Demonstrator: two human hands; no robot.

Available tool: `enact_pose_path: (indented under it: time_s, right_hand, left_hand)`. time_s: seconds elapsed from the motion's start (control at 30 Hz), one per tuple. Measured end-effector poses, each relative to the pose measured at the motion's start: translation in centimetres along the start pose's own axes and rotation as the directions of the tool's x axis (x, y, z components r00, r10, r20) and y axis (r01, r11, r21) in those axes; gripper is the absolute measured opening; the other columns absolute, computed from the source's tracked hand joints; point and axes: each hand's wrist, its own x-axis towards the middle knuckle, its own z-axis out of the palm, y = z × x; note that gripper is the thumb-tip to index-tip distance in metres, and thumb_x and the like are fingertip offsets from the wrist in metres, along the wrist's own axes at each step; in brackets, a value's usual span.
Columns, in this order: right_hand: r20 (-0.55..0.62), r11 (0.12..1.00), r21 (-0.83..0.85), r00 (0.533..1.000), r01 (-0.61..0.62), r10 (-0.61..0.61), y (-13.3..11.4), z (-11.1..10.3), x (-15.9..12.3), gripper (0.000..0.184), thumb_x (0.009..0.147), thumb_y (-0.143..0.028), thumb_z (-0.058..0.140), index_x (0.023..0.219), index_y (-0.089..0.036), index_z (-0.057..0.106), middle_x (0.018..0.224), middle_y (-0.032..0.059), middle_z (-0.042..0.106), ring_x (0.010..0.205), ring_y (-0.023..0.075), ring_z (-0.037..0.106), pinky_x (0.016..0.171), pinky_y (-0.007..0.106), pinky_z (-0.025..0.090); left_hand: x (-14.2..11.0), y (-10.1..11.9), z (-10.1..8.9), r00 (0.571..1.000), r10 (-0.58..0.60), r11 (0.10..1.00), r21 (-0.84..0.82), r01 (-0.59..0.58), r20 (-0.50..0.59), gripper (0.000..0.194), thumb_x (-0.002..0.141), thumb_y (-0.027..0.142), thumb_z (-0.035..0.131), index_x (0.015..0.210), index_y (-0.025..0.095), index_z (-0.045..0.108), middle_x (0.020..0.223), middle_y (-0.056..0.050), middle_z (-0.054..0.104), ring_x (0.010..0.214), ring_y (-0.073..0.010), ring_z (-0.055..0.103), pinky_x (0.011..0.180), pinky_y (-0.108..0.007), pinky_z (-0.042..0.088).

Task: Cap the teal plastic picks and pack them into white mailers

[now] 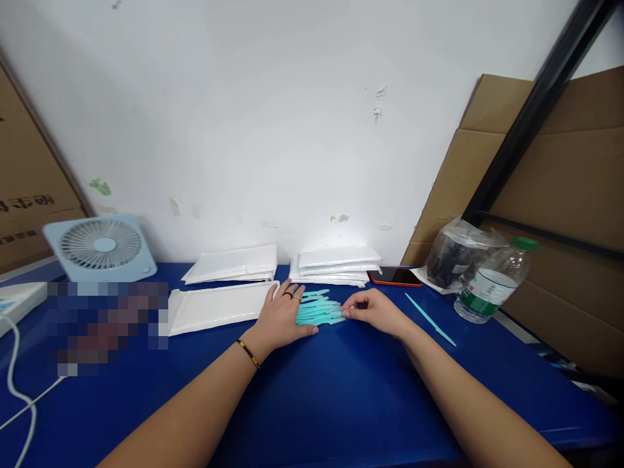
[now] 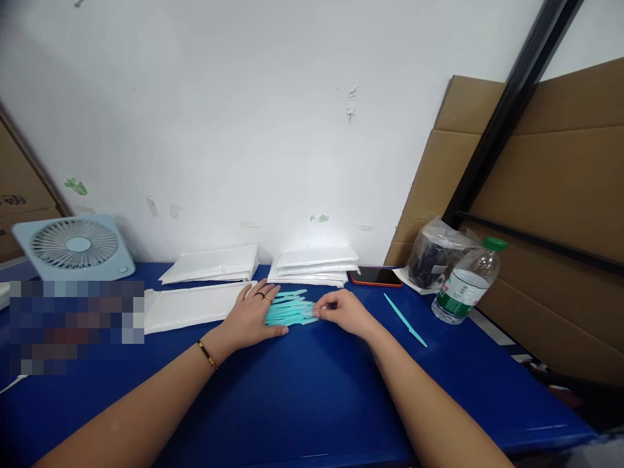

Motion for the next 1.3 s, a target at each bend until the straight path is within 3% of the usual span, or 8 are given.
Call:
enact_pose_path:
  time_s: [0.13, 0.23, 0.53, 0.8, 0.97, 1.03, 1.1, 1.3]
  right_hand:
    - [0.016, 0.960, -0.251, 0.992, 0.128, -0.128, 0.3, 0.6, -0.1, 0.066, 0.059, -0.038, 0.072, 0.120, -0.024, 0.054, 0.121, 0.0087, 0.049, 0.109, 0.0251, 0.046, 0.092, 0.039, 0.038]
    - [0.062, 0.926, -0.343, 0.988, 0.156, -0.143, 0.0, 1.3, -0.1, 0.086, 0.059, -0.031, 0.071, 0.136, -0.025, 0.033, 0.133, 0.0102, 0.035, 0.122, 0.0271, 0.033, 0.099, 0.041, 0.030]
    - [0.159, 0.689, -0.686, 0.972, 0.233, -0.171, -2.0, 2.6, -0.2, 0.027, 0.062, -0.018, 0.059, 0.089, -0.017, 0.056, 0.089, 0.0074, 0.055, 0.089, 0.0226, 0.045, 0.076, 0.032, 0.037]
    - [0.218, 0.555, -0.807, 0.975, 0.200, -0.034, -4.2, 3.4, -0.1, 0.034, 0.065, -0.023, 0.059, 0.098, -0.018, 0.052, 0.091, 0.0083, 0.061, 0.081, 0.0238, 0.055, 0.063, 0.030, 0.037]
    - [0.197, 0.581, -0.785, 0.976, 0.216, -0.096, -10.0, -0.9, 0.5, 0.048, 0.063, -0.030, 0.067, 0.109, -0.025, 0.054, 0.091, 0.0057, 0.064, 0.080, 0.0244, 0.058, 0.060, 0.027, 0.035]
    - [0.182, 0.639, -0.725, 0.966, 0.257, -0.182, -12.9, -2.8, 0.8, 0.064, 0.061, -0.045, 0.069, 0.119, -0.027, 0.049, 0.099, 0.0052, 0.063, 0.085, 0.0240, 0.057, 0.064, 0.027, 0.037]
    - [0.093, 0.689, -0.675, 0.957, 0.264, -0.275, -15.0, -3.4, 1.0, 0.056, 0.069, -0.055, 0.060, 0.117, -0.027, 0.051, 0.105, 0.0049, 0.060, 0.090, 0.0224, 0.056, 0.068, 0.027, 0.037]
    - [-0.001, 0.738, -0.631, 0.950, 0.241, -0.312, -14.4, 1.7, 1.0, 0.039, 0.090, -0.045, 0.037, 0.085, -0.017, 0.063, 0.085, 0.0066, 0.060, 0.078, 0.0163, 0.055, 0.064, 0.024, 0.035]
  left_hand:
    - [0.3, 0.6, 0.6, 0.997, 0.039, 0.999, 0.035, -0.042, 0.072, 0.063, 0.076, 0.050, 0.050, 0.129, 0.018, 0.039, 0.125, -0.013, 0.049, 0.122, -0.0283, 0.034, 0.102, -0.048, 0.015]
    - [0.3, 2.1, 0.6, 0.992, 0.107, 0.992, 0.065, -0.112, 0.074, 0.048, 0.077, 0.033, 0.050, 0.122, 0.019, 0.046, 0.115, -0.012, 0.054, 0.112, -0.0263, 0.043, 0.095, -0.043, 0.025]
    - [0.1, 3.7, 0.5, 0.984, 0.097, 0.986, 0.123, -0.116, 0.150, 0.022, 0.071, 0.018, 0.049, 0.092, 0.015, 0.054, 0.095, -0.012, 0.058, 0.087, -0.0237, 0.055, 0.076, -0.034, 0.043]
    - [-0.3, 4.0, 0.6, 0.986, 0.055, 0.993, 0.095, -0.070, 0.157, 0.021, 0.068, 0.021, 0.056, 0.087, 0.015, 0.055, 0.093, -0.011, 0.061, 0.087, -0.0249, 0.059, 0.075, -0.032, 0.044]
    - [0.3, 4.5, -0.3, 0.999, -0.048, 0.963, -0.268, 0.042, -0.017, 0.020, 0.078, 0.034, 0.052, 0.089, 0.018, 0.052, 0.081, -0.005, 0.064, 0.075, -0.0206, 0.062, 0.063, -0.027, 0.043]
    - [0.8, 5.2, -0.5, 0.991, -0.096, 0.874, -0.485, 0.040, -0.091, 0.025, 0.080, 0.041, 0.049, 0.088, 0.018, 0.050, 0.072, -0.002, 0.062, 0.064, -0.0172, 0.061, 0.057, -0.025, 0.043]
    - [1.1, 5.9, -0.3, 0.973, -0.179, 0.754, -0.656, 0.042, -0.143, 0.029, 0.082, 0.045, 0.046, 0.089, 0.018, 0.049, 0.063, 0.000, 0.059, 0.055, -0.0149, 0.058, 0.052, -0.024, 0.042]
    - [0.8, 6.1, 1.4, 0.957, -0.225, 0.632, -0.775, 0.002, -0.181, 0.013, 0.075, 0.027, 0.054, 0.068, 0.017, 0.051, 0.056, -0.001, 0.058, 0.057, -0.0154, 0.059, 0.056, -0.025, 0.044]
